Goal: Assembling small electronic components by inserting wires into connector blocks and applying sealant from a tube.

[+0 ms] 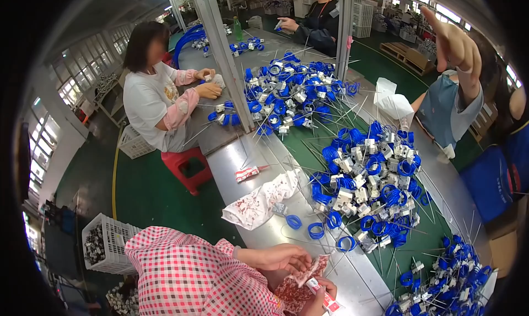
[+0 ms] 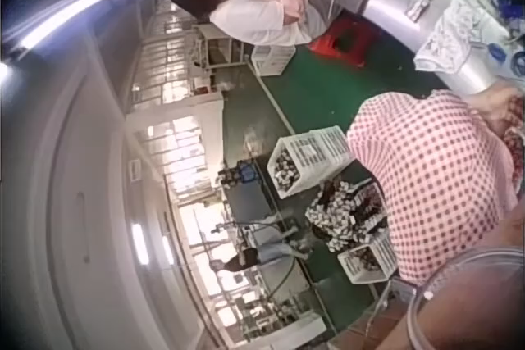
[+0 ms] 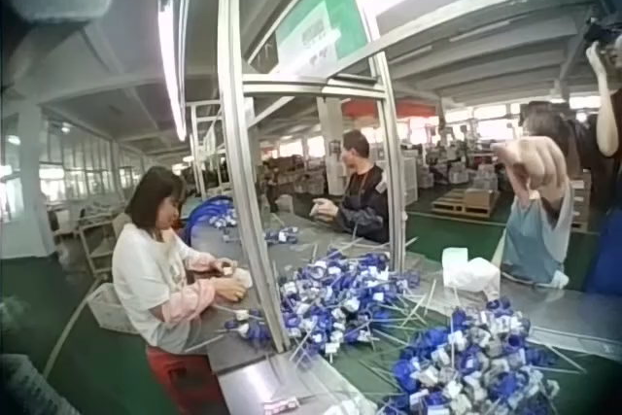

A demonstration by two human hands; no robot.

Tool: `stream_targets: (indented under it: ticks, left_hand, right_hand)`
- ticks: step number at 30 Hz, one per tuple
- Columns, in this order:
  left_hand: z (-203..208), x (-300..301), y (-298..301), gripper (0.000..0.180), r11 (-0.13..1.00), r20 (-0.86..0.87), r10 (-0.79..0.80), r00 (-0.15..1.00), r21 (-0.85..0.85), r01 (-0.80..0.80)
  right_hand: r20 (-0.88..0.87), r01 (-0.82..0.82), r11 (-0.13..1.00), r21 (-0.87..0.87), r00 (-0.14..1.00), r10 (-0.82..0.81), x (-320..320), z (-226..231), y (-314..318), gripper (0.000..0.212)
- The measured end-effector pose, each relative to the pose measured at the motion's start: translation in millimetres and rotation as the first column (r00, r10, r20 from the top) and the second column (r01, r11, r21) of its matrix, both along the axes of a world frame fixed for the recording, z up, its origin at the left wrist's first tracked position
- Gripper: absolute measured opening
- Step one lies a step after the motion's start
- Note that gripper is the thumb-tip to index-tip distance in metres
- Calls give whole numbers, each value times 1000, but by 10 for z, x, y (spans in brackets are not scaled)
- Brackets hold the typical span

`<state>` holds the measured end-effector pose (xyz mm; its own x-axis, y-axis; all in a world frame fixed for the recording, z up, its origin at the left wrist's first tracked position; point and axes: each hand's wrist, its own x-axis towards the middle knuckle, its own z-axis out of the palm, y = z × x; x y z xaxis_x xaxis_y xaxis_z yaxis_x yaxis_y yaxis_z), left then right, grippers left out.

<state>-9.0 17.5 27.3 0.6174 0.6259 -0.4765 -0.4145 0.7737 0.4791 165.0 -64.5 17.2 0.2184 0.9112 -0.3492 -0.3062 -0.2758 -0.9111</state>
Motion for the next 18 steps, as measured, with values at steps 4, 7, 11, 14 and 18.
stream_targets:
  ticks: [4,7,11,14,18]
  left_hand:
    - [-143,-10,-62,17,988,-45,-15,999,153,22]
    - [-263,-30,-112,18,937,-180,-29,983,338,90]
    - [-303,2,-180,19,745,-429,155,890,642,180]
    - [-220,-87,-200,19,528,-665,447,598,736,424]
    - [-206,-173,-295,21,350,-671,607,426,707,615]
  right_hand:
    - [-52,32,997,70,998,-29,40,-160,-36,18]
    - [-13,2,997,78,1000,-1,30,-133,-13,19]
    - [-136,72,980,186,990,-47,-122,-26,76,15]
    - [22,-43,995,85,999,41,-66,-30,57,18]
    - [18,-54,995,79,998,53,-148,26,84,18]
